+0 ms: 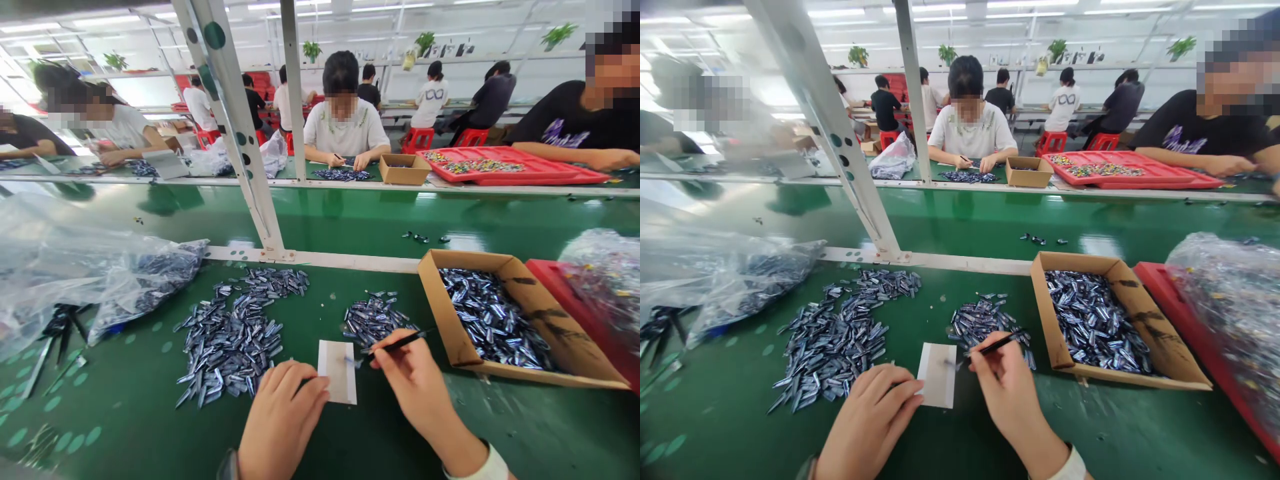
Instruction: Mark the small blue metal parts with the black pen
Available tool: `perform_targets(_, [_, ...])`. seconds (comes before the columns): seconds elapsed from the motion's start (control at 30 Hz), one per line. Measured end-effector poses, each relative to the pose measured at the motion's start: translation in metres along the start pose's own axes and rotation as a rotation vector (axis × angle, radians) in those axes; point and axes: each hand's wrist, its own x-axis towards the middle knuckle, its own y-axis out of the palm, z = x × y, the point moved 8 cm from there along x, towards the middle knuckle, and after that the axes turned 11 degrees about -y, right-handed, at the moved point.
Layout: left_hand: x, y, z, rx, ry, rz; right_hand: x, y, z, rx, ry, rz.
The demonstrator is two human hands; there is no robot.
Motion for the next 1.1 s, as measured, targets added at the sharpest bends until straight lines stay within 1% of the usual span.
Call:
perform_targets(0.03, [-0.007,-0.009,0.008,0.034,-0.011,-0.063,0.003,-0.011,0.002,-0.003,-0.014,-0.109])
perform_targets(0.1, [-0.023,-0.028,0.027,0.126,-0.065,-0.178,0.007,-0.026,0.005,0.006,-0.038,-0.250])
perform_targets(0.13, [-0.031,-0.034,0.038,0.169,-0.100,-0.200,0.008,-0.029,0.006,0.015,-0.044,-0.276])
perform_targets(0.2, [-0.043,-0.041,0.055,0.229,-0.114,-0.180,0.009,-0.029,0.006,0.039,-0.040,-0.269])
perform_targets(0.27, [-0.050,-0.040,0.061,0.262,-0.039,-0.093,0.008,-0.023,0.004,0.054,-0.020,-0.218])
perform_targets(0.33, [-0.053,-0.036,0.055,0.310,0.093,-0.026,0.004,-0.016,0.001,0.056,0.003,-0.165])
perform_targets(0.4, [-0.051,-0.036,0.042,0.358,0.202,-0.031,0.001,-0.010,0.000,0.059,0.020,-0.124])
perform_targets(0.43, [-0.048,-0.036,0.034,0.367,0.232,-0.050,0.000,-0.007,-0.001,0.070,0.030,-0.095])
perform_targets(0.5, [-0.037,-0.034,0.020,0.332,0.226,-0.079,-0.002,0.004,-0.001,0.110,0.066,0.020])
perform_targets(0.57, [-0.023,-0.024,0.004,0.281,0.206,-0.066,-0.005,0.018,0.000,0.132,0.121,0.199])
perform_targets(0.63, [-0.010,-0.008,-0.010,0.246,0.198,-0.012,-0.010,0.028,0.000,0.101,0.158,0.334])
perform_targets(0.7, [0.001,0.010,-0.018,0.195,0.163,0.077,-0.013,0.030,-0.001,0.047,0.162,0.381])
perform_targets(0.77, [0.008,0.024,-0.020,0.122,0.117,0.155,-0.014,0.031,-0.002,0.015,0.157,0.399])
perform_targets(0.83, [0.011,0.030,-0.017,0.015,0.050,0.189,-0.015,0.031,-0.004,-0.001,0.155,0.421])
perform_targets(0.97, [0.011,0.026,-0.005,-0.166,-0.080,0.159,-0.014,0.033,-0.003,-0.031,0.148,0.440])
perform_targets(1.1, [0.011,0.026,0.000,-0.234,-0.128,0.180,-0.013,0.032,-0.003,-0.052,0.149,0.433])
